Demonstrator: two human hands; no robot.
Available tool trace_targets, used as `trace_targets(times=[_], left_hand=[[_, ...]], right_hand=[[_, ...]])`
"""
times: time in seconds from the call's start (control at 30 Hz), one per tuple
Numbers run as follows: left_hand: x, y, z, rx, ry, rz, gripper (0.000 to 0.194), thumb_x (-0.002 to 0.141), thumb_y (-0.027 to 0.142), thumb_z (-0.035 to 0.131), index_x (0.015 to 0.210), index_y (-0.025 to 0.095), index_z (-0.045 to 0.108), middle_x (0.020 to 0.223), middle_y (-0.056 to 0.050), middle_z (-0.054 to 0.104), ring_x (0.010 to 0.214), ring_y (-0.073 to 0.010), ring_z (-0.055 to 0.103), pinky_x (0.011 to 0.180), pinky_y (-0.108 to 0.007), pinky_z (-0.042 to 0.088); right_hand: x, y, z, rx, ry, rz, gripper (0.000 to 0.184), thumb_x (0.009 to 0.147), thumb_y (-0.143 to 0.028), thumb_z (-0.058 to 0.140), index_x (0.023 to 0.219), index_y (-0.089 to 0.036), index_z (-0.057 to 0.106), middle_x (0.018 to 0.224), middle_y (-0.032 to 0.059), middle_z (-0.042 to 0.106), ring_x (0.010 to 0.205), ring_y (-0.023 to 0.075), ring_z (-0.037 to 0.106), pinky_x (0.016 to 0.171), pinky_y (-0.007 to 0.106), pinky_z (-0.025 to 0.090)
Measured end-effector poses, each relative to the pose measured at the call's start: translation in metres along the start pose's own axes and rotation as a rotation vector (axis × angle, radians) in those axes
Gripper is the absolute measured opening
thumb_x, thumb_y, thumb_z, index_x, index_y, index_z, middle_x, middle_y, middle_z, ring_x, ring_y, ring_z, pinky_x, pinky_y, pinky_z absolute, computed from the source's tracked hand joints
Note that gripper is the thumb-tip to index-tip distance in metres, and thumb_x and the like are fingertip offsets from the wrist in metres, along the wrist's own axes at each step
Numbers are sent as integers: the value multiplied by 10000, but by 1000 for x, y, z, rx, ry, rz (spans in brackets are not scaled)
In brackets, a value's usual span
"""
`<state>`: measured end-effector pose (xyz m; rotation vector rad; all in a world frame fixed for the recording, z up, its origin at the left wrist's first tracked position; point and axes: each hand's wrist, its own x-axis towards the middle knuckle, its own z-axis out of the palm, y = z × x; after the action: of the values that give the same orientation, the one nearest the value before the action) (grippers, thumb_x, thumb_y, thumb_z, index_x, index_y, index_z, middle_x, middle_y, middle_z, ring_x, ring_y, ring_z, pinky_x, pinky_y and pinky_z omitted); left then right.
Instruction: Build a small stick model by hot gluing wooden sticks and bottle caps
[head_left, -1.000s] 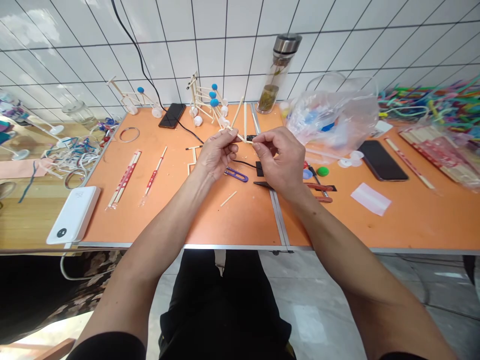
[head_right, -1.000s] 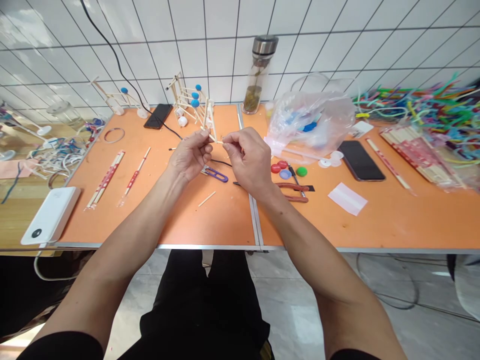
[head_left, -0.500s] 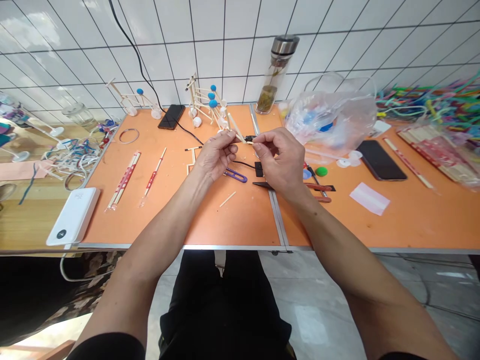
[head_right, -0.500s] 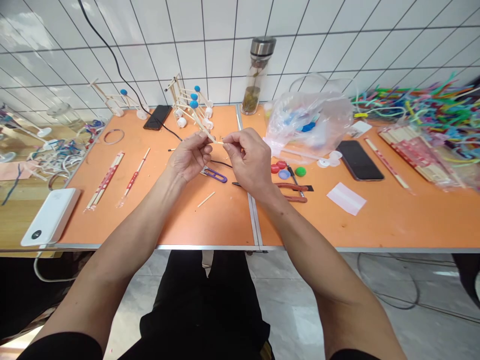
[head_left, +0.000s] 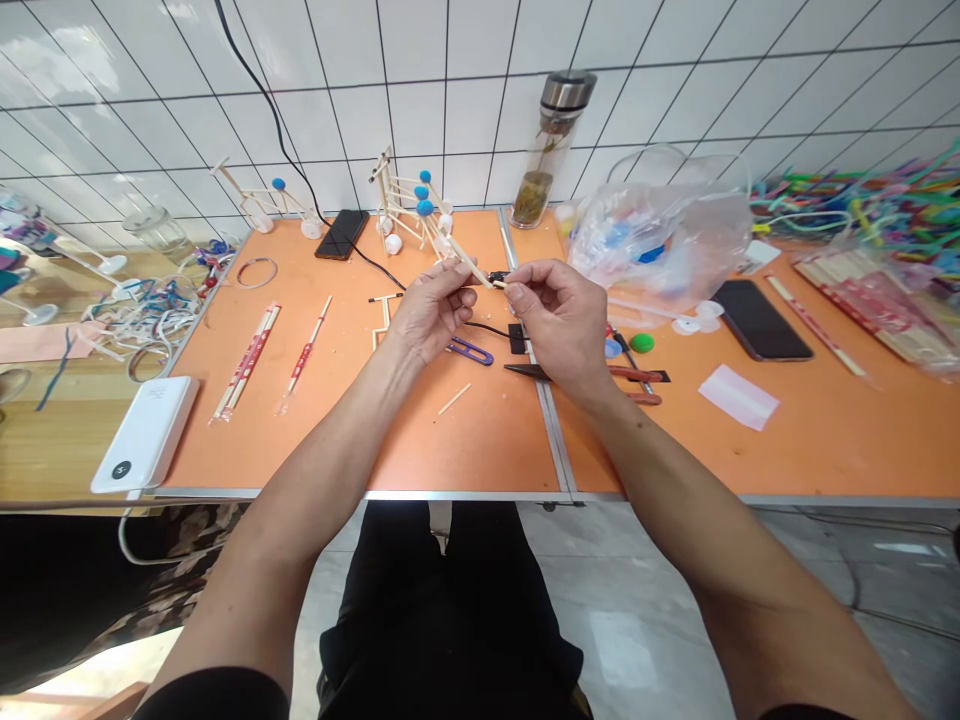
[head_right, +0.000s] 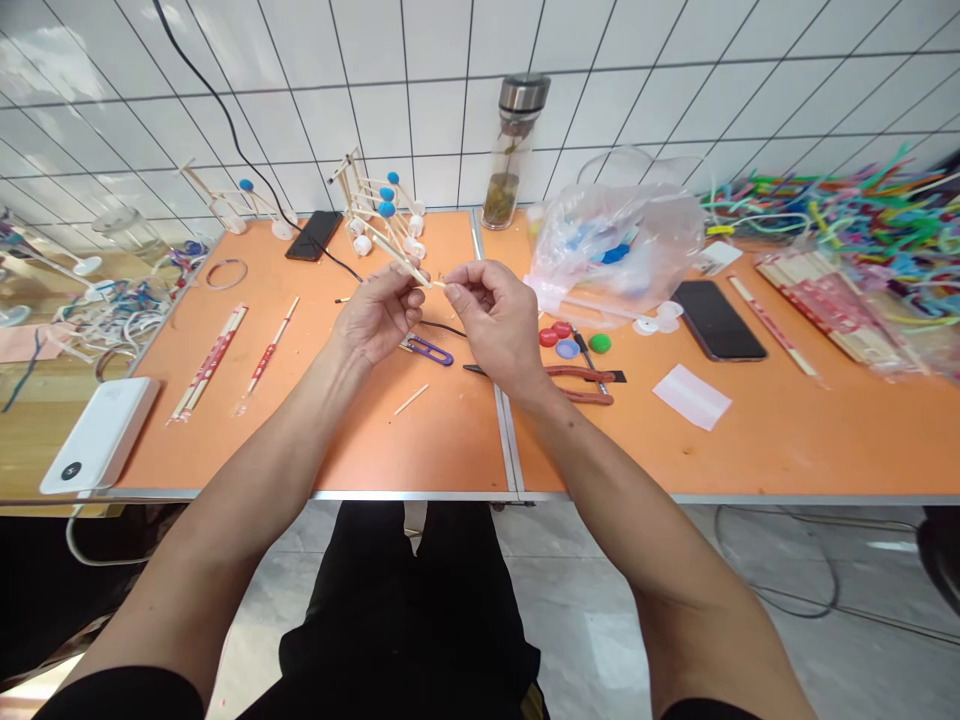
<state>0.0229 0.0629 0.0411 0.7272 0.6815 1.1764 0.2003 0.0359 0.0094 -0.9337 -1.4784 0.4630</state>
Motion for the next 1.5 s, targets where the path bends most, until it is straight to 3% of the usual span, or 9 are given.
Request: trace_targets(times=[0.6,0.97,1.17,1.5], left_hand=[[-1,-1,-1,-92,-24,-50,70,1009,125,778,951,158,757,791,35,742,552,-22,613,512,-127,477],[-1,2,-1,-165,-13,-96,114,1055,100,673,1028,160,766,787,30,715,548,-35,610,503,-141,471],[-3,1,2,-146,18,-114,103,1025,112,728,1084,175,783,819,28,741,553,-35,601,519,-137,460],[-3,1,0,-157,-23,-113,128,1017,70,669,981,162,751,824,20,723,561,-36,605,518,-148,466]], right_hand=[[-2,-9,-1,-12,-26,52,270,1000,-512,836,988,-250,770,952,18,765,833,182,691,774,347,563],[-3,-10,-2,-27,-32,56,304,997,-552,832,984,-253,776,951,20,774,823,181,696,757,348,574],[-3,-14,0,15,-39,15,259,1003,-508,839,975,-260,770,942,10,752,826,176,694,760,344,566],[-2,-9,-1,21,-26,55,261,989,-506,834,983,-253,768,951,12,764,829,174,691,780,347,571]])
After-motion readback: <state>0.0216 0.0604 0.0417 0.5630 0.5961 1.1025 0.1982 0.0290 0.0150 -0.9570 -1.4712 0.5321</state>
